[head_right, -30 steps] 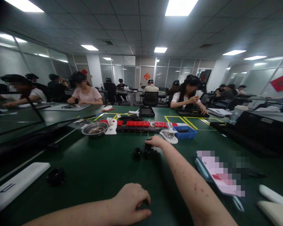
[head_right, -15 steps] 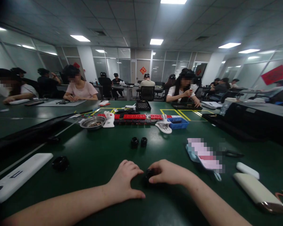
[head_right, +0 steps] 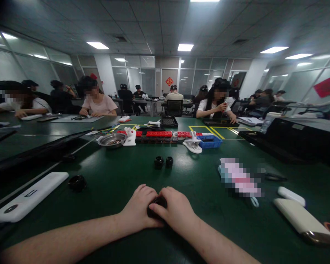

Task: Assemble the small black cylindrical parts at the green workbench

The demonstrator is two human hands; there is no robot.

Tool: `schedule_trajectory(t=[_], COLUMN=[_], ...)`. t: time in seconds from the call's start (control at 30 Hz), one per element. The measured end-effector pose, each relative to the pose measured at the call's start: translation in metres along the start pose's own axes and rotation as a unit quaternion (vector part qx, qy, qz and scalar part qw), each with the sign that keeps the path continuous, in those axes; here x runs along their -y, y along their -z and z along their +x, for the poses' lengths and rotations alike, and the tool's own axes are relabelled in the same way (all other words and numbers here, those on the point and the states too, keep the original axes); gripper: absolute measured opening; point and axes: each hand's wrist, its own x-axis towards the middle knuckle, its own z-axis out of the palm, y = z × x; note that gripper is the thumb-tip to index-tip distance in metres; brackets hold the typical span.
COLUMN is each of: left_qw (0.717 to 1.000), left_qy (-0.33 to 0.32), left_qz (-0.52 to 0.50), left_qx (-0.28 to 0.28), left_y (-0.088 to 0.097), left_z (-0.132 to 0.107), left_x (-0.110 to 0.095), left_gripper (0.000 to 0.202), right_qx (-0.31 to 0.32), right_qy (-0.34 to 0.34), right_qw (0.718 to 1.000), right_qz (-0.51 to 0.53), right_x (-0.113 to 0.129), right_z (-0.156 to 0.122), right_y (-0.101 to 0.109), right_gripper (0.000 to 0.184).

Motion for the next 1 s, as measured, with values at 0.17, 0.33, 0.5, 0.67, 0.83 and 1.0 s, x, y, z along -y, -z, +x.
schedule_trajectory(t=[0.17, 0.33, 0.5, 0.67, 0.83, 1.0], left_qw=[1.0, 0.999, 0.998, 0.998, 0.997, 0.997], left_qy=[-0.002, 0.011, 0.009, 0.009, -0.012, -0.01], left_qz=[-0.015, -0.05, -0.064, -0.067, -0.074, -0.079], left_qx=[0.012, 0.012, 0.011, 0.021, 0.028, 0.02], left_y=[0.0, -0.002, -0.004, 0.001, -0.001, -0.005], left_z=[0.005, 0.005, 0.006, 0.006, 0.004, 0.004], left_x=[0.008, 0.014, 0.015, 0.014, 0.019, 0.022], left_gripper=[0.039, 0.05, 0.045, 0.045, 0.044, 0.053], right_qx=[0.001, 0.008, -0.083, -0.039, -0.101, -0.135], right_qy=[0.049, 0.159, 0.101, 0.197, 0.146, 0.125], right_qw=[0.997, 0.986, 0.991, 0.977, 0.98, 0.976], right_qz=[-0.053, 0.045, 0.023, 0.075, 0.092, 0.115], right_x=[0.002, -0.001, -0.002, -0.006, -0.013, -0.013], right_z=[-0.003, -0.004, 0.003, -0.001, -0.002, 0.003], right_y=[0.003, 0.008, -0.005, -0.008, -0.017, -0.025], right_gripper=[0.028, 0.05, 0.028, 0.045, 0.054, 0.025])
